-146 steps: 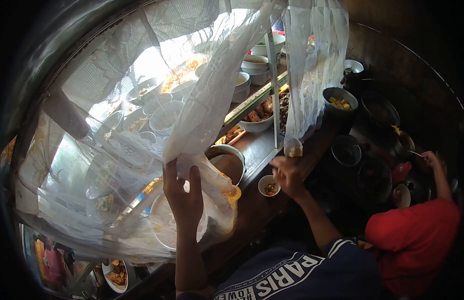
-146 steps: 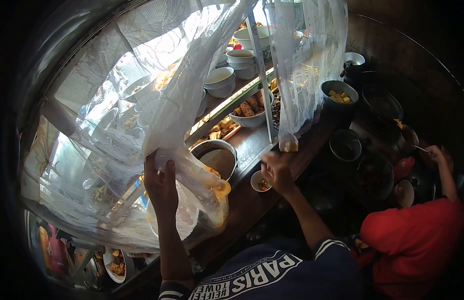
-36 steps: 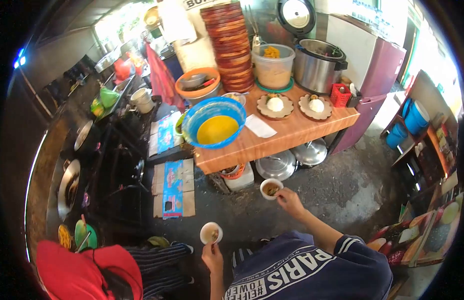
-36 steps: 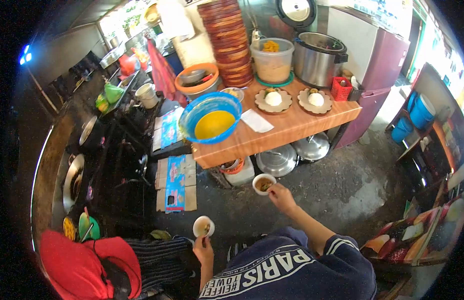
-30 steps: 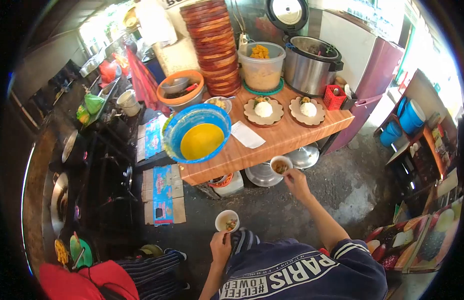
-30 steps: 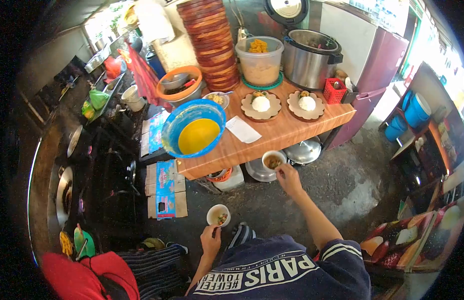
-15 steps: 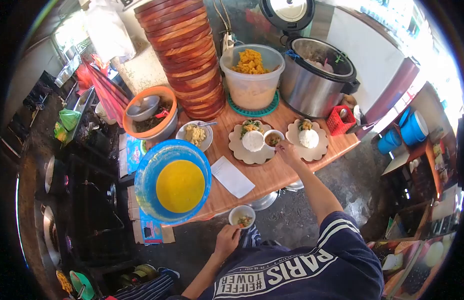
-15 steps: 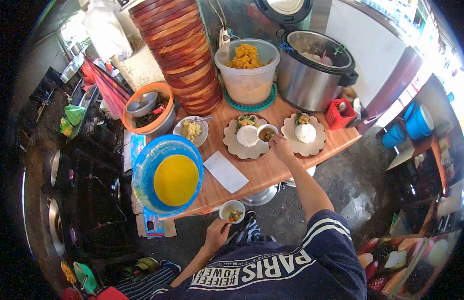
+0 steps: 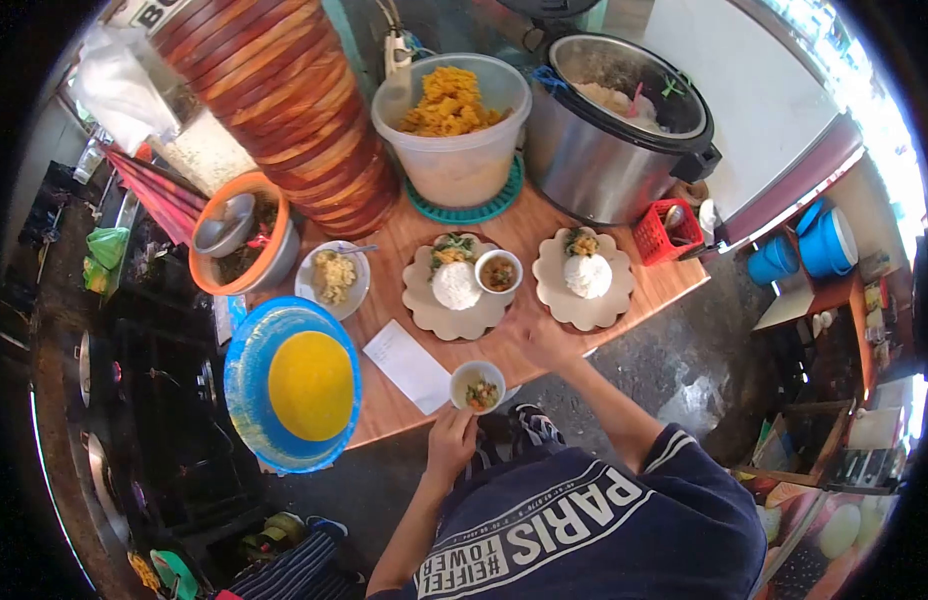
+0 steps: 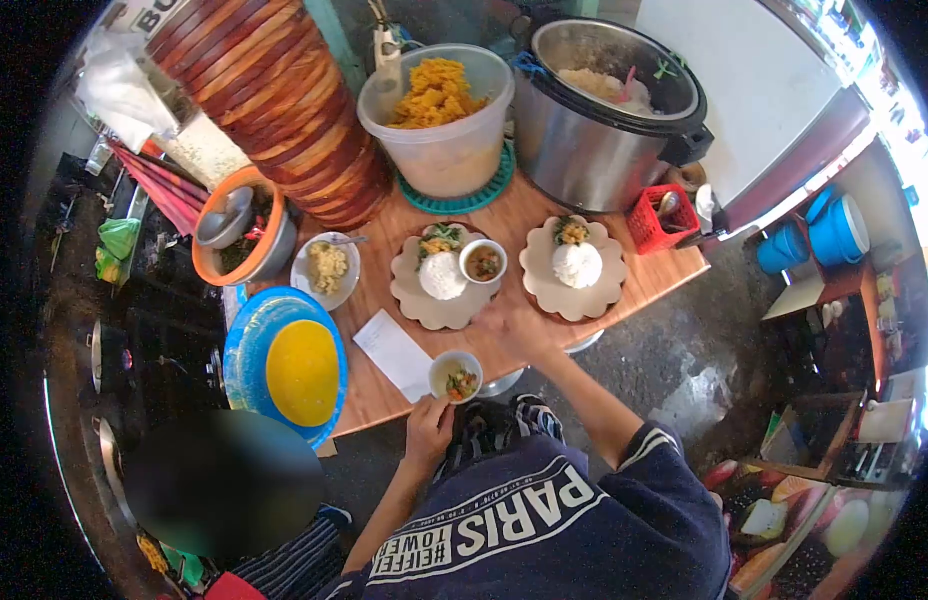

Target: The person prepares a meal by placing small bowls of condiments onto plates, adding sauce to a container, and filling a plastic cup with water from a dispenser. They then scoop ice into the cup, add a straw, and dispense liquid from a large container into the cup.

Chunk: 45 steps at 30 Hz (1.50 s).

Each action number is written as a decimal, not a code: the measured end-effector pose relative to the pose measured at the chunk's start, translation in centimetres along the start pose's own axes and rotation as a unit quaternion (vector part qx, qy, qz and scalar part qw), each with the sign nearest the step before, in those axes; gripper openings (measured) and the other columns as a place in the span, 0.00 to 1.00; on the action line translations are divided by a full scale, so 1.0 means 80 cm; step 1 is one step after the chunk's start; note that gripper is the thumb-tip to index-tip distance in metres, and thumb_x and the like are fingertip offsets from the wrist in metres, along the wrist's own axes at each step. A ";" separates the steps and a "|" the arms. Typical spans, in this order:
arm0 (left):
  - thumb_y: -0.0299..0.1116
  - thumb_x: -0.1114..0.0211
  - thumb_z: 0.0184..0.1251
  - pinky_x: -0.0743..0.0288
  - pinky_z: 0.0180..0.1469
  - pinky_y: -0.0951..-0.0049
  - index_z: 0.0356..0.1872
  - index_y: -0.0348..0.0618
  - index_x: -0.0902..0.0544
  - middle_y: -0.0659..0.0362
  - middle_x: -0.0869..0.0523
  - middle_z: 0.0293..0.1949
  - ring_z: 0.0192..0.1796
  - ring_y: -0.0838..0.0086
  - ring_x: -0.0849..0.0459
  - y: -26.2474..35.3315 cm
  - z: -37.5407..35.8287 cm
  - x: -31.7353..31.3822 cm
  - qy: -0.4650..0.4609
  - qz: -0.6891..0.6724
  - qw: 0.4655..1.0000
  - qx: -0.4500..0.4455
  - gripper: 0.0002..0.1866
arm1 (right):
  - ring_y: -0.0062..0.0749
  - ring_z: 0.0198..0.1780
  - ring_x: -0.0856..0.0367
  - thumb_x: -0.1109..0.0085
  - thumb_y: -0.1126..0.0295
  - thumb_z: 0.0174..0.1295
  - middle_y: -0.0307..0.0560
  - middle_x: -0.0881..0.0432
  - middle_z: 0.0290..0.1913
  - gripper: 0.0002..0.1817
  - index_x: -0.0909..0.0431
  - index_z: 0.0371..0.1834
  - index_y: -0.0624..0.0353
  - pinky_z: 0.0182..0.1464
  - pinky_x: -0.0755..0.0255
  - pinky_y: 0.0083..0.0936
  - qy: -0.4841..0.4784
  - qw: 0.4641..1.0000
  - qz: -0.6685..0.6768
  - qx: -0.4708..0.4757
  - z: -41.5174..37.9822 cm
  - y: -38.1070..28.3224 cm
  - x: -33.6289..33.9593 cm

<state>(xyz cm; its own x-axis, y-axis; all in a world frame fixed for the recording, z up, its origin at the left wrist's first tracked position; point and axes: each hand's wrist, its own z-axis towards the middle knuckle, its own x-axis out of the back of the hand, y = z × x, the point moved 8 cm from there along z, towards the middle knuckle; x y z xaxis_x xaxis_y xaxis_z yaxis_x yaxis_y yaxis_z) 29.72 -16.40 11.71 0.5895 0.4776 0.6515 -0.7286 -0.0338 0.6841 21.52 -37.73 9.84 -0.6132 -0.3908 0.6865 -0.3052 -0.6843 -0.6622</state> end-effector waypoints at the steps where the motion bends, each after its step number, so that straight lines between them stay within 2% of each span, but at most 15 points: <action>1: 0.22 0.36 0.58 0.24 0.43 0.58 0.39 0.36 0.21 0.48 0.19 0.33 0.41 0.51 0.20 0.010 0.010 -0.015 -0.004 0.002 1.000 -0.001 0.08 | 0.44 0.35 0.16 0.36 0.70 0.57 0.54 0.18 0.33 0.09 0.19 0.37 0.63 0.37 0.24 0.35 -0.028 0.994 -0.061 0.085 -0.022 -0.023 -0.001; 4: 0.21 0.36 0.58 0.26 0.40 0.57 0.38 0.34 0.21 0.47 0.19 0.31 0.37 0.51 0.20 0.050 0.037 -0.066 0.017 -0.005 0.999 -0.040 0.07 | 0.47 0.35 0.16 0.38 0.72 0.56 0.56 0.16 0.37 0.10 0.18 0.41 0.62 0.37 0.24 0.35 -0.053 0.983 0.130 -0.117 -0.059 0.014 0.027; 10: 0.22 0.40 0.62 0.27 0.54 0.60 0.62 0.42 0.28 0.47 0.21 0.49 0.52 0.50 0.22 0.125 0.045 -0.147 -0.043 -0.065 0.997 -0.008 0.25 | 0.42 0.31 0.16 0.39 0.72 0.57 0.57 0.16 0.34 0.13 0.19 0.46 0.60 0.34 0.24 0.34 0.026 0.986 0.030 -0.161 -0.048 0.143 0.110; 18: 0.22 0.40 0.61 0.23 0.50 0.63 0.53 0.39 0.23 0.48 0.21 0.50 0.50 0.54 0.19 0.091 -0.115 -0.097 0.053 -0.033 0.967 0.246 0.18 | 0.51 0.44 0.20 0.42 0.69 0.57 0.57 0.17 0.37 0.12 0.17 0.44 0.49 0.51 0.29 0.45 -0.031 0.969 -0.244 -0.003 0.068 0.216 0.046; 20: 0.21 0.40 0.61 0.22 0.48 0.64 0.52 0.39 0.22 0.48 0.20 0.48 0.47 0.55 0.18 0.092 -0.179 -0.069 0.103 -0.012 0.947 0.304 0.17 | 0.51 0.51 0.23 0.44 0.68 0.58 0.55 0.16 0.39 0.14 0.16 0.47 0.46 0.57 0.33 0.44 0.011 0.965 -0.261 -0.015 0.068 0.239 0.036; 21: 0.21 0.40 0.60 0.21 0.45 0.66 0.51 0.39 0.22 0.49 0.20 0.47 0.44 0.57 0.16 0.093 -0.216 -0.058 0.132 -0.004 0.929 0.347 0.17 | 0.50 0.57 0.25 0.45 0.68 0.58 0.56 0.17 0.43 0.17 0.16 0.50 0.45 0.61 0.35 0.43 -0.073 0.963 -0.240 -0.096 0.069 0.245 0.034; 24: 0.22 0.40 0.60 0.20 0.42 0.67 0.50 0.39 0.22 0.50 0.19 0.45 0.38 0.59 0.16 0.108 -0.331 -0.042 0.235 0.034 0.873 0.425 0.16 | 0.47 0.63 0.31 0.43 0.68 0.58 0.53 0.23 0.56 0.18 0.17 0.53 0.45 0.65 0.38 0.43 0.042 0.978 -0.199 -0.050 0.072 0.301 0.022; 26: 0.22 0.40 0.60 0.20 0.41 0.67 0.50 0.39 0.22 0.50 0.19 0.44 0.38 0.59 0.16 0.131 -0.403 -0.040 0.296 0.052 0.829 0.471 0.16 | 0.43 0.56 0.25 0.46 0.71 0.58 0.47 0.19 0.52 0.18 0.19 0.53 0.46 0.61 0.34 0.41 0.046 0.946 -0.286 0.147 0.068 0.214 0.044; 27: 0.22 0.40 0.59 0.20 0.41 0.66 0.50 0.39 0.21 0.50 0.19 0.44 0.37 0.59 0.16 0.142 -0.435 -0.043 0.315 0.048 0.809 0.494 0.16 | 0.43 0.52 0.21 0.46 0.71 0.58 0.46 0.17 0.49 0.18 0.19 0.52 0.47 0.57 0.30 0.42 0.175 0.932 -0.268 0.167 0.063 0.194 0.062; 29: 0.22 0.41 0.59 0.20 0.41 0.66 0.49 0.39 0.21 0.50 0.19 0.44 0.37 0.59 0.15 0.173 -0.494 -0.044 0.373 0.060 0.758 0.532 0.15 | 0.45 0.51 0.20 0.47 0.67 0.62 0.48 0.17 0.51 0.17 0.21 0.53 0.53 0.54 0.28 0.39 0.174 0.921 -0.276 0.212 0.042 0.103 0.085; 30: 0.22 0.41 0.59 0.20 0.41 0.65 0.48 0.39 0.21 0.49 0.19 0.43 0.37 0.59 0.15 0.184 -0.522 -0.048 0.388 0.055 0.741 0.545 0.15 | 0.51 0.60 0.28 0.43 0.72 0.58 0.57 0.24 0.59 0.24 0.27 0.60 0.62 0.64 0.37 0.43 0.130 0.944 -0.217 0.212 0.035 0.093 0.072; 37: 0.24 0.41 0.59 0.20 0.41 0.62 0.47 0.41 0.21 0.49 0.20 0.41 0.38 0.57 0.16 0.262 -0.736 -0.067 0.518 0.096 0.591 0.612 0.14 | 0.52 0.59 0.27 0.44 0.74 0.59 0.57 0.23 0.57 0.20 0.26 0.57 0.63 0.62 0.35 0.42 -0.120 0.934 0.032 0.335 -0.160 -0.254 -0.158; 38: 0.24 0.41 0.59 0.20 0.41 0.62 0.47 0.41 0.21 0.49 0.20 0.41 0.38 0.57 0.16 0.277 -0.768 -0.065 0.527 0.117 0.570 0.619 0.14 | 0.54 0.58 0.27 0.46 0.75 0.60 0.56 0.23 0.54 0.17 0.25 0.54 0.63 0.60 0.35 0.42 -0.184 0.910 0.238 0.287 -0.217 -0.309 -0.201; 40: 0.24 0.41 0.59 0.21 0.40 0.63 0.46 0.41 0.20 0.49 0.20 0.40 0.37 0.58 0.16 0.308 -0.843 -0.051 0.589 0.100 0.517 0.613 0.13 | 0.44 0.55 0.26 0.48 0.76 0.65 0.54 0.23 0.52 0.15 0.25 0.55 0.62 0.58 0.32 0.38 -0.285 0.861 0.272 0.322 -0.333 -0.440 -0.233; 45: 0.22 0.41 0.58 0.20 0.39 0.67 0.44 0.38 0.19 0.50 0.20 0.41 0.37 0.60 0.16 0.422 -1.015 0.014 0.671 0.248 0.336 0.612 0.12 | 0.46 0.54 0.27 0.47 0.78 0.60 0.51 0.23 0.50 0.13 0.23 0.48 0.61 0.58 0.36 0.41 -0.322 0.750 0.280 0.505 -0.531 -0.615 -0.272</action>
<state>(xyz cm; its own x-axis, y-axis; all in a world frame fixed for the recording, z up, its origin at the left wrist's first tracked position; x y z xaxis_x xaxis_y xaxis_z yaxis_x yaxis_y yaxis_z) -22.53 54.23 8.86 -0.7865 0.0841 0.6118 0.5529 -0.3455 0.7583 18.92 30.58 14.72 0.1402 -0.7850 0.6035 0.7768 -0.2907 -0.5586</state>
